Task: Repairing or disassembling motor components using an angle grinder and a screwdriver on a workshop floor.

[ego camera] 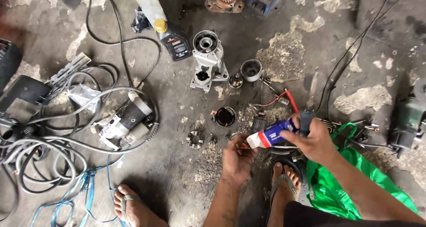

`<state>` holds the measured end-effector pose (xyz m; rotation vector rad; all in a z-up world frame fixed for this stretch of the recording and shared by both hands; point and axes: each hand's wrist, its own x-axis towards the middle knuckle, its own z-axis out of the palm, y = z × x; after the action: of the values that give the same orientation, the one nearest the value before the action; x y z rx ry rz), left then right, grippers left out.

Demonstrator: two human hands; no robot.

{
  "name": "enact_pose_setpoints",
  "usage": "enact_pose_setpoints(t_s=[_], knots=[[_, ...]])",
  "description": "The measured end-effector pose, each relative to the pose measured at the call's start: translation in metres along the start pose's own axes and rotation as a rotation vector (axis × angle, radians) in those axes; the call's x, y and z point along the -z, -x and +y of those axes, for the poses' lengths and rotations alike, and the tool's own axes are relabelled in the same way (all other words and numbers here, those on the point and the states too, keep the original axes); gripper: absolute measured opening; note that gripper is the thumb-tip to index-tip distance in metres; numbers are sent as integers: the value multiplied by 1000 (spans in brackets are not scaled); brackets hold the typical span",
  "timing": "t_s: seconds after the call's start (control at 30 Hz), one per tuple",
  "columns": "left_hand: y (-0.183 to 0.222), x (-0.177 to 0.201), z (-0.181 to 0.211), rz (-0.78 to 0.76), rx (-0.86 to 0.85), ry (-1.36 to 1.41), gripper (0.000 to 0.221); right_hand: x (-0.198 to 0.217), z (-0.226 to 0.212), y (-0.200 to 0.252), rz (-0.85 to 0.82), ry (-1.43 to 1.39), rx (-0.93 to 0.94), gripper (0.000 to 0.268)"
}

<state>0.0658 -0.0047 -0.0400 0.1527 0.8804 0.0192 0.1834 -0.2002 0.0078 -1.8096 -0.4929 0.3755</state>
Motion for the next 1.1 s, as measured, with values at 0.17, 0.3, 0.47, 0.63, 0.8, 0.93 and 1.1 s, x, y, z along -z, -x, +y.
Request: enact_pose_setpoints(t_s=[0.17, 0.3, 0.47, 0.63, 0.8, 0.93, 1.1], knots=[[10, 0, 15, 36, -30, -14, 42, -6, 1, -18, 106, -48, -16, 38], [4, 10, 31, -59, -54, -75, 47, -1, 26, -38, 121, 93, -71, 36], [15, 15, 68, -117, -155, -123, 47, 46, 36, -62, 104, 415, -355, 34], [9, 12, 120, 41, -292, -232, 55, 86, 62, -74, 71, 857, -537, 33], [-60, 56, 178, 92, -424, -619, 48, 106, 113, -59, -23, 1154, -570, 45], [-111, 85, 203, 366, -750, -1476, 44, 115, 147, -39, 178, 1286, -102, 29], [-118, 86, 202, 289, -980, -1764, 47, 114, 134, -37, 259, 1266, -213, 35]])
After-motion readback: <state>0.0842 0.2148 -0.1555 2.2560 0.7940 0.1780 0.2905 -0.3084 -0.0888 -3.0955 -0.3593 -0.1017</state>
